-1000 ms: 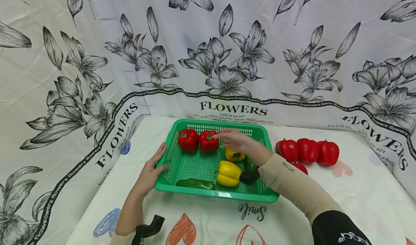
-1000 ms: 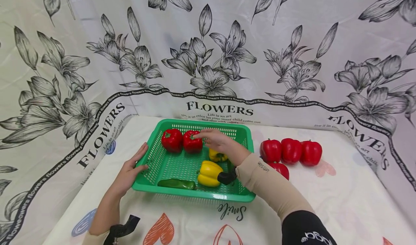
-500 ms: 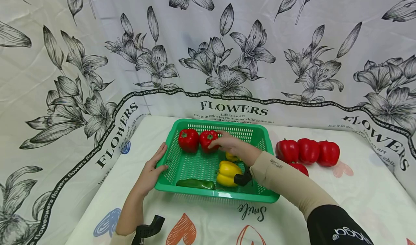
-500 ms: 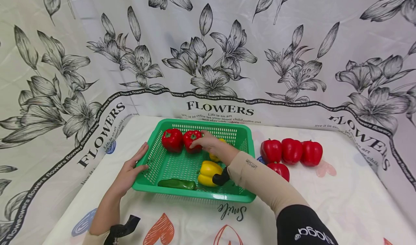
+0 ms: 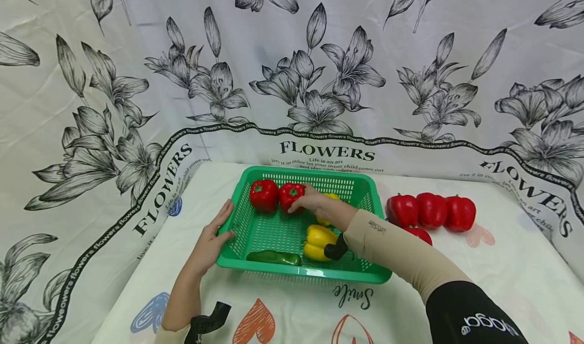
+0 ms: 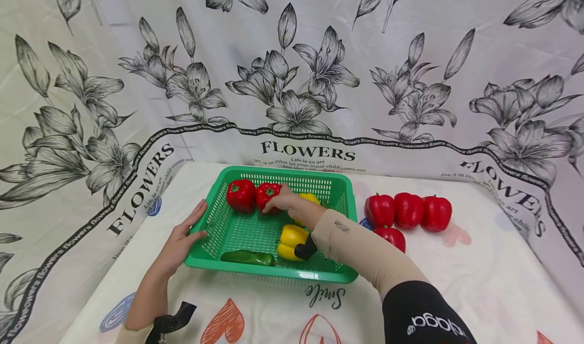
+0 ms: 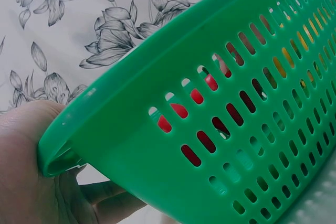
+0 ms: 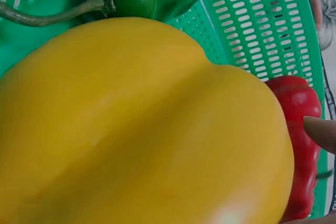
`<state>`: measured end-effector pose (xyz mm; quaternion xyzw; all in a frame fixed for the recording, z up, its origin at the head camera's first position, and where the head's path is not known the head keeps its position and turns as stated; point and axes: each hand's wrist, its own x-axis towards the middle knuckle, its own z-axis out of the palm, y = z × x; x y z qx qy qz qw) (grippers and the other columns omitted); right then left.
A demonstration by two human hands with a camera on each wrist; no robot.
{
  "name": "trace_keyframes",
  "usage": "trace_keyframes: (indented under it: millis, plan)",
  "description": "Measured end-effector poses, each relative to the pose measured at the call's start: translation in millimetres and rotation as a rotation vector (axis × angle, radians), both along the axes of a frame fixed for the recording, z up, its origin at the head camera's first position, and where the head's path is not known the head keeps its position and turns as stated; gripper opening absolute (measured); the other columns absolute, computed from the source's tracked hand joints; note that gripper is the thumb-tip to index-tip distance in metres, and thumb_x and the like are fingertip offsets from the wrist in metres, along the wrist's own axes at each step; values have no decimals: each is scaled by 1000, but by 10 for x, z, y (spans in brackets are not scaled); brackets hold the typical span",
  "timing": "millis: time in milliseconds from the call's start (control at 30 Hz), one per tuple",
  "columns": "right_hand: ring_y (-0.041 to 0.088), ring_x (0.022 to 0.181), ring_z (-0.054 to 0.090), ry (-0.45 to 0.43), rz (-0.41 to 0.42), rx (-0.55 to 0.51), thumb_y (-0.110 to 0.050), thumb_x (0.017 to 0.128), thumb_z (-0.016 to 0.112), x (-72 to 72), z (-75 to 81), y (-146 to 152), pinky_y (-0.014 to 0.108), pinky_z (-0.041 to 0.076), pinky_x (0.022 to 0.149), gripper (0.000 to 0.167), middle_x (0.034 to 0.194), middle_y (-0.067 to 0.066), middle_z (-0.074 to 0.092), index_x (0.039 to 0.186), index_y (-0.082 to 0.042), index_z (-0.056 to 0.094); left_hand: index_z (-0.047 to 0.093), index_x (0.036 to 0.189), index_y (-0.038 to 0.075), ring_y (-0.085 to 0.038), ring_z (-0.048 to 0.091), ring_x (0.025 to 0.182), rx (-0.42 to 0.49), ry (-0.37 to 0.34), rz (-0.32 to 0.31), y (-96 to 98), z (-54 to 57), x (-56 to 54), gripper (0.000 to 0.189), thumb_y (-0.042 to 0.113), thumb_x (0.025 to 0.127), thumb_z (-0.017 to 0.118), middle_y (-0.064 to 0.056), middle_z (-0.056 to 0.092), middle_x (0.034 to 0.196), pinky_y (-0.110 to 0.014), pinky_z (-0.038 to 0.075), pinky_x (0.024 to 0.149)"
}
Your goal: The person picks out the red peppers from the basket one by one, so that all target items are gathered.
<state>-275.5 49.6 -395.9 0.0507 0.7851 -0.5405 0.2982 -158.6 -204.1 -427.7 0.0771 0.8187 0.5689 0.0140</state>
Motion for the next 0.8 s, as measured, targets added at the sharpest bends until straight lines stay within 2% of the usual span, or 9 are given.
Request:
trace_keyframes:
  millis: [167, 433, 800]
  plan:
    - [30, 139, 22, 23, 17, 55, -2, 72, 73, 17, -47, -55, 44, 16, 116, 98, 153, 15, 16, 148, -3, 11, 24, 148, 15, -28, 2, 146, -1, -2, 6, -4, 4, 11, 64, 0, 90, 47, 5, 10, 157, -59, 13, 112]
    - [32, 129, 34, 55, -10, 37, 4, 70, 73, 14, -116, -137, 42, 25, 113, 85, 141, 18, 34, 139, -1, 25, 24, 148, 14, -27, 1, 146, 7, 1, 6, 5, 0, 2, 64, 0, 90, 47, 5, 10, 157, -58, 10, 113]
    - [29, 124, 39, 64, -30, 9, 5, 65, 76, 9, -162, -130, 40, 29, 110, 88, 137, 17, 38, 137, -1, 27, 24, 148, 15, -27, 1, 146, 2, 6, 3, -3, 0, -5, 64, 0, 90, 47, 6, 10, 157, -58, 10, 113]
